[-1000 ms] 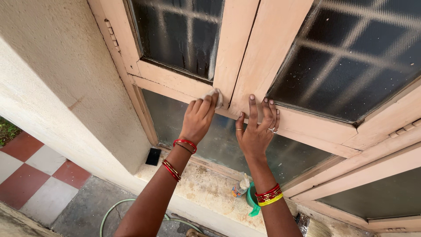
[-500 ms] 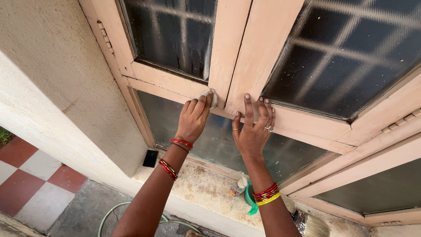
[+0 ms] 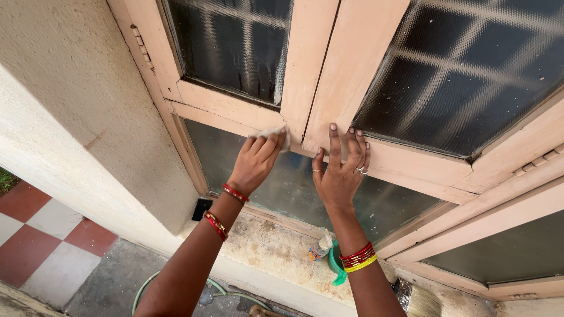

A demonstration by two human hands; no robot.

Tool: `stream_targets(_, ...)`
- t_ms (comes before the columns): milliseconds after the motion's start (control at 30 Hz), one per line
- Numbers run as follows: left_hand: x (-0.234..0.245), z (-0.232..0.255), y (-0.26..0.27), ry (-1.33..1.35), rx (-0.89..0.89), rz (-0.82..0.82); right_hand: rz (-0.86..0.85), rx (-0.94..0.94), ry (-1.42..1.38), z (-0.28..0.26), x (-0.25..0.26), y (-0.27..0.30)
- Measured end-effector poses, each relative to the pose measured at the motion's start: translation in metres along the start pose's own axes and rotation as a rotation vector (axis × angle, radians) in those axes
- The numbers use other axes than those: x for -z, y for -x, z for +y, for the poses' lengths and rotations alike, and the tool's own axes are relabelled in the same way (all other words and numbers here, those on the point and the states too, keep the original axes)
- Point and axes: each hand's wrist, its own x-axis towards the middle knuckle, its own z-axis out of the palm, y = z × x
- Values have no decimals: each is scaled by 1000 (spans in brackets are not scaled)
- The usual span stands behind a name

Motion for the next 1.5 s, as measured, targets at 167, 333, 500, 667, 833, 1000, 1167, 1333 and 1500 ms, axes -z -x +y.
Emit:
stream_targets(167,7,0,24,-57,26,-107,14,15,-3,0,1,1)
stream_targets(333,-3,2,4,-38,28,92,17,7,-13,-1,-2,0)
stream_targets(500,17,3,-22,-122,-126,148,42,24,-5,-1,1,-1)
stream_targets(667,13,-2,-21,-70,-137,130,31,37,-3,0,6,-3)
stream_targets(833,10,7,-20,-30,-34,94,23,20,-17,-2,5,-4)
stream_targets(1000,-24,18,-10,14,205,195,23,13,-13,-3,5,-3)
stream_targets(1167,-49,-11,1,232,667,110,24,23,5,-1,1,-2)
stream_targets(1333,-16,-21,-5,88,794,263,55,12,-15,-5,-2,-2)
stream_targets(1500,-17,1,-25,243,912,255,61,-9,-24,-8,-3,-2)
